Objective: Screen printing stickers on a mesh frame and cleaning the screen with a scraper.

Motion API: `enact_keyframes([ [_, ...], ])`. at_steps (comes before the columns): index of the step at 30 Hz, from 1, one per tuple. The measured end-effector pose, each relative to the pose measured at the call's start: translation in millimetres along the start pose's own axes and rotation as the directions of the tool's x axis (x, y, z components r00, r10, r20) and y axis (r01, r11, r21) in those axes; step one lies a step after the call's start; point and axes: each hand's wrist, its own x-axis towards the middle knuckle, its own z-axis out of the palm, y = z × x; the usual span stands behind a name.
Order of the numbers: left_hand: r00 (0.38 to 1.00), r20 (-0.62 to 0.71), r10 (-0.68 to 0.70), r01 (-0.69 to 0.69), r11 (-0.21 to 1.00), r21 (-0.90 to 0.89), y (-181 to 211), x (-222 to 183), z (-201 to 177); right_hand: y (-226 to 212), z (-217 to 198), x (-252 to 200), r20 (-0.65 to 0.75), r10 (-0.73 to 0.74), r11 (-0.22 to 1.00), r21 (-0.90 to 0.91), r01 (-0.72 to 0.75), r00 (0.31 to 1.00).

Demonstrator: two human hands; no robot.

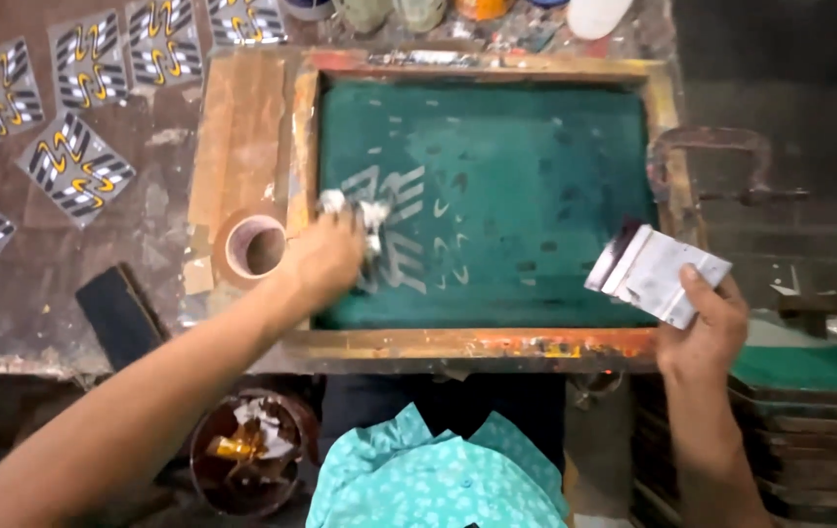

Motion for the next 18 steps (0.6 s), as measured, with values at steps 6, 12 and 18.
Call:
enact_keyframes([
  [6,0.966,0.259,0.016,0.025,0.988,-0.153,31,-23,-20,-5,12,2,0.021,-0.021,1.000,0.015,0.021,1.000],
  [12,0.972,-0.006,-0.237,0.236,0.969,-0.075,3,70,39,10,21,12,0.012,0.009,1.000,-0.013,-0.009,1.000],
  [18,0.894,-0.395,0.211,-0.343,0.890,-0.301,95,98,0,7,49,24,-0.061,0.040,0.998,-0.040,-0.042,0.997],
])
